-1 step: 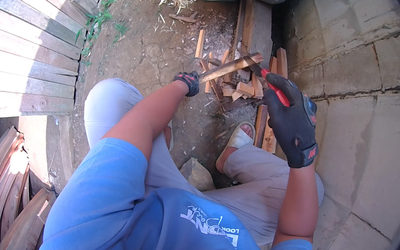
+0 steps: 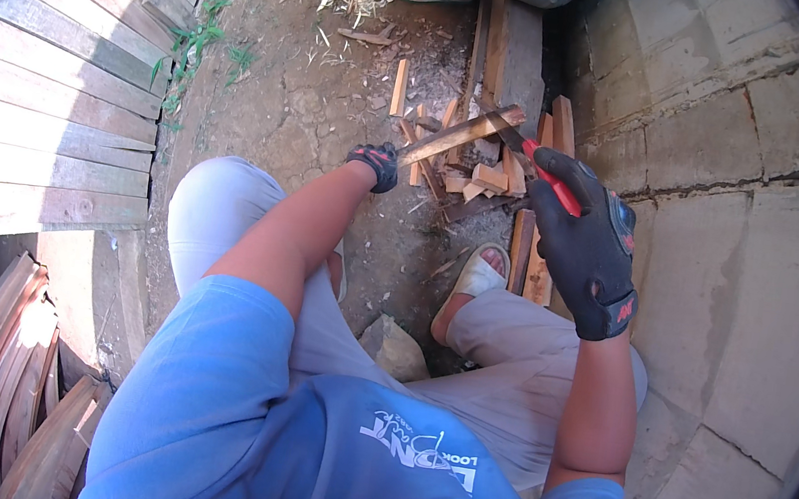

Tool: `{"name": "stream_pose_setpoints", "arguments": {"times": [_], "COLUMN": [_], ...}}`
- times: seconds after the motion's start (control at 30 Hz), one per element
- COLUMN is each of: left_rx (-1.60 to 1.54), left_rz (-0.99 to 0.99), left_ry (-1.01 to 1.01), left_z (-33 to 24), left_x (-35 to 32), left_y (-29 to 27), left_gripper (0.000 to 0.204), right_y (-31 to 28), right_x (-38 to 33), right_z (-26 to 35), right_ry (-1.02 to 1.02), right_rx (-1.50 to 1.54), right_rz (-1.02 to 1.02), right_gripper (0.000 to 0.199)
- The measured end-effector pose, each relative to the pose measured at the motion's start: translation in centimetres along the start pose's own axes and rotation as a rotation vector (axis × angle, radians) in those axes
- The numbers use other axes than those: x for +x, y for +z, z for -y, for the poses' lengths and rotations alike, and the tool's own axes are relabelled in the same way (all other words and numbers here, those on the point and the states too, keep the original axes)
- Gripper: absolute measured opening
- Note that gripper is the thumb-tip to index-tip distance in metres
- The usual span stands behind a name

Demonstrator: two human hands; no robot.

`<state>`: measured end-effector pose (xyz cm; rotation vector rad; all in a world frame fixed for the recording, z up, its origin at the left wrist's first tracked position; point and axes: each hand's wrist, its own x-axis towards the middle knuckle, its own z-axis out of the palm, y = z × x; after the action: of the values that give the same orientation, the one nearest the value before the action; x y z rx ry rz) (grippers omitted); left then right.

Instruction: The person sits on the ground and uses a hand saw to cut small pieces of wood. They hold the wood with one hand and saw with the other, occasionally adjusting the wood's position. The person also uses a hammer to split some of the cut pieces.

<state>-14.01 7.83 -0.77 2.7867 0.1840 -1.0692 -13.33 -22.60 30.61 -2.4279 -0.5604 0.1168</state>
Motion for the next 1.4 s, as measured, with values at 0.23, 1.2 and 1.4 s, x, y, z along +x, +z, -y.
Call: {"name": "stream_pose_setpoints", "arguments": {"times": [0.23,1.2,1.4], "left_rx": [-0.007,0.018,-0.015], "left_rz": [-0.03,-0.039,0.044], "left_ry": [-0.025,-0.011,-0.031], "left_z": [0.1,-0.1,-0.3], "left_x": [0.4,0.0,-0.2], "left_y": [0.5,0.6,-0.4], "left_gripper": [0.059,0.066,0.067], "right_y": [-2.1,-2.1,-2.4], "right_x": [-1.2,-2.2,-2.3], "right_z": [1.4,2.4,3.0], "right_ry": [-0.013,-0.08,-0.019], "right_rx": [-0.005,-0.051,-0.06], "right_rz": [-0.031,-0.026,0.046], "right_gripper": [0.031,0.031,0.033]}}
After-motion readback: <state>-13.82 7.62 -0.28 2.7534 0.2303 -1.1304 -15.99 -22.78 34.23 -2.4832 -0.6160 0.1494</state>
